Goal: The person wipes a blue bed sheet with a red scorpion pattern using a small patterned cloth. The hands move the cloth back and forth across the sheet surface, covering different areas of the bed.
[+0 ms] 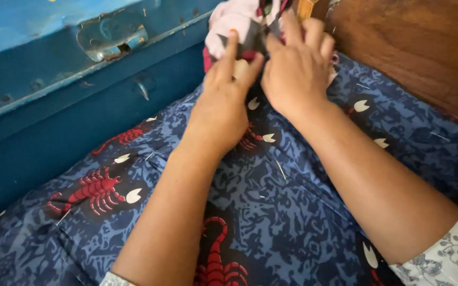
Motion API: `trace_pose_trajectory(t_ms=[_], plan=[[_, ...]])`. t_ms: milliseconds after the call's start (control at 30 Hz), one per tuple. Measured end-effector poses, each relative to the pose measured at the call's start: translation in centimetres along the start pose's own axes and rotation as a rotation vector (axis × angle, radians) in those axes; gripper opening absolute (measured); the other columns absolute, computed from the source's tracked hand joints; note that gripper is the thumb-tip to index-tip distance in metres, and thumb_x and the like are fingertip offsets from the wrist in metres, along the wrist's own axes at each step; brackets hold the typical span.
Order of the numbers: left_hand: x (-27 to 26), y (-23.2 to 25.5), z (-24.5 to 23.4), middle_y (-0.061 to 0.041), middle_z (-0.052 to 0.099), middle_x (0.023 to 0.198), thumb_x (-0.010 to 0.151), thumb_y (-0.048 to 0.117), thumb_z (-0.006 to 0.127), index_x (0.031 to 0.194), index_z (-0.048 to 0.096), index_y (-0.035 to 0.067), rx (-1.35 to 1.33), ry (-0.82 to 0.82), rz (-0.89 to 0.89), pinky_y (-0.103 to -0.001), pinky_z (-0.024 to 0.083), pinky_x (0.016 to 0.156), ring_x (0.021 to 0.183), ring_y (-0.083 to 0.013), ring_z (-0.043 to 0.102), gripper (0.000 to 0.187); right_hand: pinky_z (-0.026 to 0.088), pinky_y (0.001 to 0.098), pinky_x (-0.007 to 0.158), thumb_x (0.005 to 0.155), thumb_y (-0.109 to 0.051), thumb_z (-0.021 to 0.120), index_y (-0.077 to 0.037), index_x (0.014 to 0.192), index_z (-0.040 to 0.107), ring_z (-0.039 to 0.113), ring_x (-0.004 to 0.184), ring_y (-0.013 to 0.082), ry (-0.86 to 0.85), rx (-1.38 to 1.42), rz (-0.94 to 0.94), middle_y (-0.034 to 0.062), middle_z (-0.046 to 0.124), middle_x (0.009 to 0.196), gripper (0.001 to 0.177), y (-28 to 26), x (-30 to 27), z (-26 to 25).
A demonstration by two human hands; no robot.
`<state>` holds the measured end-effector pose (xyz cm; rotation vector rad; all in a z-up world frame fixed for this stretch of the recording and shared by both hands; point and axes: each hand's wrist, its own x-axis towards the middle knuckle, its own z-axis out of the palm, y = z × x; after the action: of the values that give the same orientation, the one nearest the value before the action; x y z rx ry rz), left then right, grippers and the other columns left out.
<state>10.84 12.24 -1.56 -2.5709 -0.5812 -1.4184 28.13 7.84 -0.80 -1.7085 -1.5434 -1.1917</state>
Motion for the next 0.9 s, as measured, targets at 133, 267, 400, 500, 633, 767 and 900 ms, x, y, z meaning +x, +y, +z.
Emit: trace_pose_trajectory(t_ms=[133, 267, 400, 500, 633, 767, 900], plan=[[0.6, -1.2, -2.1, -0.023, 0.057, 0.140, 0.079, 0.006, 0.061, 0.133, 0.067, 0.009, 0.095, -0.188, -0.228, -0.048, 0.054, 0.093, 0.111, -0.0450, 0.064, 0.055, 0.033, 0.0526, 0.101, 0.083, -0.009, 0.069, -0.012, 0.120, 0.075, 0.049, 0.125, 0.0370, -0.246, 0.261, -0.076, 0.0100, 0.061, 0.134, 0.038, -0.8, 0.7, 0.0], [2.3, -1.2, -7.5, -0.014, 0.072, 0.117, 0.097, 0.045, 0.060, 0.118, 0.073, 0.015, 0.501, -0.750, -0.644, -0.051, 0.054, 0.079, 0.106, -0.0369, 0.068, 0.039, 0.036, 0.0498, 0.102, 0.080, -0.008, 0.064, -0.022, 0.129, 0.069, 0.045, 0.122, 0.0374, -0.667, 0.609, -0.049, 0.0137, 0.057, 0.134, 0.050, -5.1, 0.6, -1.3], [3.8, -2.1, -13.3, -0.012, 0.072, 0.113, 0.085, 0.053, 0.077, 0.122, 0.070, 0.016, 0.616, -1.034, -0.805, -0.045, 0.047, 0.080, 0.102, -0.0316, 0.069, 0.053, 0.040, 0.0498, 0.108, 0.096, -0.009, 0.058, -0.019, 0.139, 0.062, 0.050, 0.130, 0.0329, -0.499, 0.961, -0.452, 0.0105, 0.063, 0.141, 0.044, -7.2, -0.3, -1.3], [0.9, -16.5, -13.2, -0.010, 0.085, 0.096, 0.086, 0.065, 0.069, 0.115, 0.079, 0.021, 0.806, -1.467, -0.583, -0.034, 0.060, 0.074, 0.076, -0.0191, 0.080, 0.055, 0.038, 0.0463, 0.113, 0.102, 0.000, 0.054, -0.024, 0.133, 0.065, 0.047, 0.135, 0.0312, -0.800, 1.183, -0.439, 0.0059, 0.068, 0.138, 0.041, -8.5, 1.0, -4.0], [-2.4, -26.0, -16.4, -0.001, 0.082, 0.101, 0.067, 0.073, 0.079, 0.126, 0.075, 0.024, -0.082, -1.210, 0.081, -0.037, 0.061, 0.070, 0.081, -0.0127, 0.080, 0.077, 0.047, 0.0345, 0.108, 0.085, 0.012, 0.052, -0.034, 0.130, 0.068, 0.058, 0.120, 0.0224, -0.899, 0.993, -0.228, 0.0046, 0.067, 0.122, 0.067, -4.9, 2.5, -3.7], [4.9, -0.3, -14.0, -0.013, 0.075, 0.112, 0.088, 0.027, 0.070, 0.132, 0.073, 0.032, 0.351, -0.655, -0.551, -0.049, 0.054, 0.087, 0.100, -0.0355, 0.071, 0.045, 0.042, 0.0407, 0.096, 0.082, 0.017, 0.058, -0.029, 0.116, 0.081, 0.051, 0.110, 0.0320, -0.236, 0.477, 0.118, 0.0112, 0.068, 0.118, 0.062, -0.3, 2.3, -2.2], [1.9, -0.3, -5.9, -0.017, 0.070, 0.121, 0.091, 0.015, 0.064, 0.134, 0.070, 0.015, 0.032, -0.054, -0.162, -0.051, 0.053, 0.081, 0.097, -0.0416, 0.068, 0.043, 0.035, 0.0478, 0.098, 0.085, 0.010, 0.066, -0.018, 0.121, 0.075, 0.055, 0.118, 0.0302, 0.026, 0.206, -0.122, 0.0071, 0.069, 0.130, 0.046, 2.1, 1.3, -0.2]])
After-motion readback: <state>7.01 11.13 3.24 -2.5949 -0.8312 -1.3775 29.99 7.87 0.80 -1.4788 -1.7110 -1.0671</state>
